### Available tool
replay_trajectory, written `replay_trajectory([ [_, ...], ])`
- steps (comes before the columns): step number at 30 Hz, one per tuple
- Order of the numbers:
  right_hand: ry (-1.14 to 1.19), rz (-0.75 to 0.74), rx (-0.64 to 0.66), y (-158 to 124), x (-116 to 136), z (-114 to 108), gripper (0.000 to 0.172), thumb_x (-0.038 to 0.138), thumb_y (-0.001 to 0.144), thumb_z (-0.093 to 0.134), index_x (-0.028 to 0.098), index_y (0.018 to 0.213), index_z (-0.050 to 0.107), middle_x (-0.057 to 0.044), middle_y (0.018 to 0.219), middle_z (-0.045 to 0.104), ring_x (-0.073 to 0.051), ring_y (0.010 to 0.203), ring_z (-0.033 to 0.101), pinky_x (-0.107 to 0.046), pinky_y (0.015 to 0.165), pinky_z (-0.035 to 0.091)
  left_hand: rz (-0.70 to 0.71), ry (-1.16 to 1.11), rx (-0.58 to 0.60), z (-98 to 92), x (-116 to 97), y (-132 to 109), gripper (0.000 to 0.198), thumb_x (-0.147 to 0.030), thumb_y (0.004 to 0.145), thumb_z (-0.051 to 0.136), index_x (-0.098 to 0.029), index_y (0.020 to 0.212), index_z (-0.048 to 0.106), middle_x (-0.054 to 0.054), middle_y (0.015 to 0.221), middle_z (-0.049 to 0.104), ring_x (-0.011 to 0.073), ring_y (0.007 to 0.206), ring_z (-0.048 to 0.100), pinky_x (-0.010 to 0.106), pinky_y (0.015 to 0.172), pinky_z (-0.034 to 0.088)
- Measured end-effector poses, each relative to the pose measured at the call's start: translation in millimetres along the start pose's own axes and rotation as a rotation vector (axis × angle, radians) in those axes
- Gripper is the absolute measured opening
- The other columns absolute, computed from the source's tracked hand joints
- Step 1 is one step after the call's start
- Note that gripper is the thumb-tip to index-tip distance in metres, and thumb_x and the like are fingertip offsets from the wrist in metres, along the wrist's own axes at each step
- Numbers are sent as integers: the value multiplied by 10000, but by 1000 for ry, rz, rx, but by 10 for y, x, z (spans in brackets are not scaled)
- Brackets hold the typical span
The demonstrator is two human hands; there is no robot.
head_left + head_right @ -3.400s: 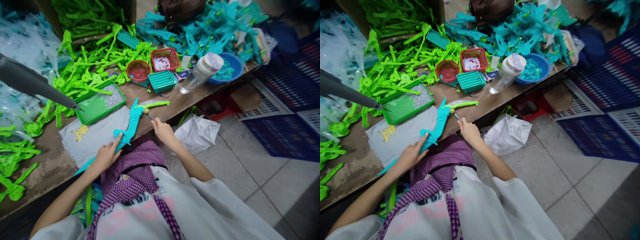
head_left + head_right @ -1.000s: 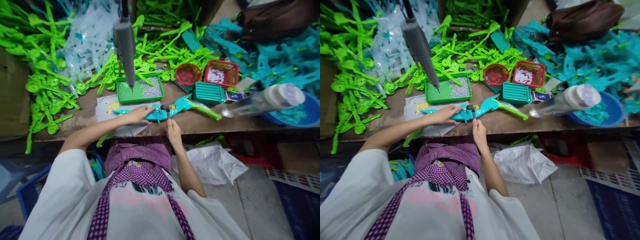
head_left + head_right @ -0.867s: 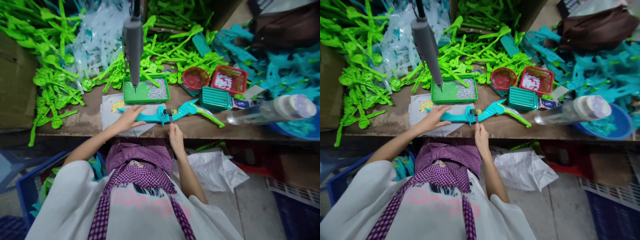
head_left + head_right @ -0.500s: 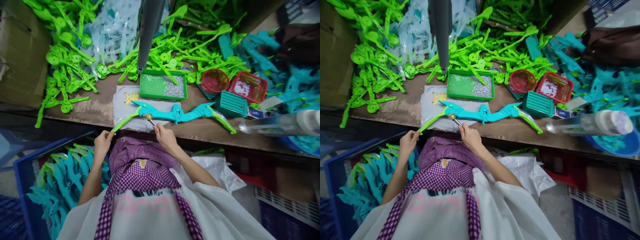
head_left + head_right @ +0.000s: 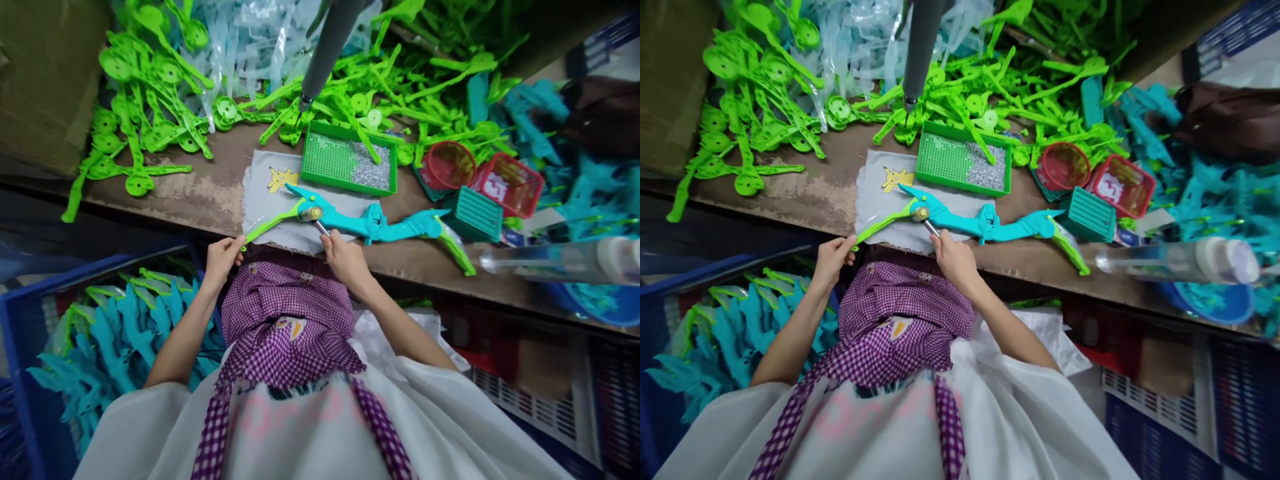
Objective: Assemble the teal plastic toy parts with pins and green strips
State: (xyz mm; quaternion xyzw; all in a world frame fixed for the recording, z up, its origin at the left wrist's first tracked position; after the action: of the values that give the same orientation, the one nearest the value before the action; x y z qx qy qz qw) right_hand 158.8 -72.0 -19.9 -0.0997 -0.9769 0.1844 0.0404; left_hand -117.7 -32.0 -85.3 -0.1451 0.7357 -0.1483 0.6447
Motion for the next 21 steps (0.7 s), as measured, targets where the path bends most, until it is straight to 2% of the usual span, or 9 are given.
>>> replay_trajectory([
  [5,18,-95,-74,-44,131,-108,473,448,1032,180,162,1060,555,-104,767,702,-231,627,602,-291,594,226,-8,-49,-29,30,13,9,396,-523,689,680,-155,571,594,-36,440,526,61,369,456,170,390,350],
  [11,-68,-127,26,1,310,-154,451,447,1035,194,158,1094,536,-133,848,730,-256,701,649,-296,592,227,37,-73,-57,49,32,5,397,-522,692,683,-167,546,580,-38,426,511,62,361,450,172,380,330],
  [16,-8,-272,-48,-72,568,-260,507,464,1036,137,165,1119,539,-124,863,730,-253,759,668,-301,613,272,35,-73,-78,55,59,17,402,-533,690,692,-163,565,595,-39,435,519,64,369,455,174,388,341],
  [19,-30,-318,30,-34,716,-190,487,469,1034,172,180,1137,550,-116,876,733,-239,722,656,-299,606,284,34,-51,-96,57,52,6,413,-550,687,689,-162,575,600,-39,436,519,67,370,455,177,390,343],
  [21,-21,-346,73,-4,709,-189,456,482,1027,222,198,1089,573,-95,834,722,-224,688,637,-295,600,292,29,-37,-102,62,42,-8,424,-563,682,685,-163,572,597,-37,430,516,71,366,455,183,390,343],
])
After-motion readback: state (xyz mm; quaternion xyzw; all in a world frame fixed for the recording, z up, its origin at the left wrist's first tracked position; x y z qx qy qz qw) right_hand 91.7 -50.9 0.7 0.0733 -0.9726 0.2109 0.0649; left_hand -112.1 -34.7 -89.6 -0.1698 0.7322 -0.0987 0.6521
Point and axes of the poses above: each hand's wrist, its own y-axis towards the middle knuckle, its own z-axis out of the palm, x = y × z, the point moved 4 cm from there along y, towards the middle knuckle
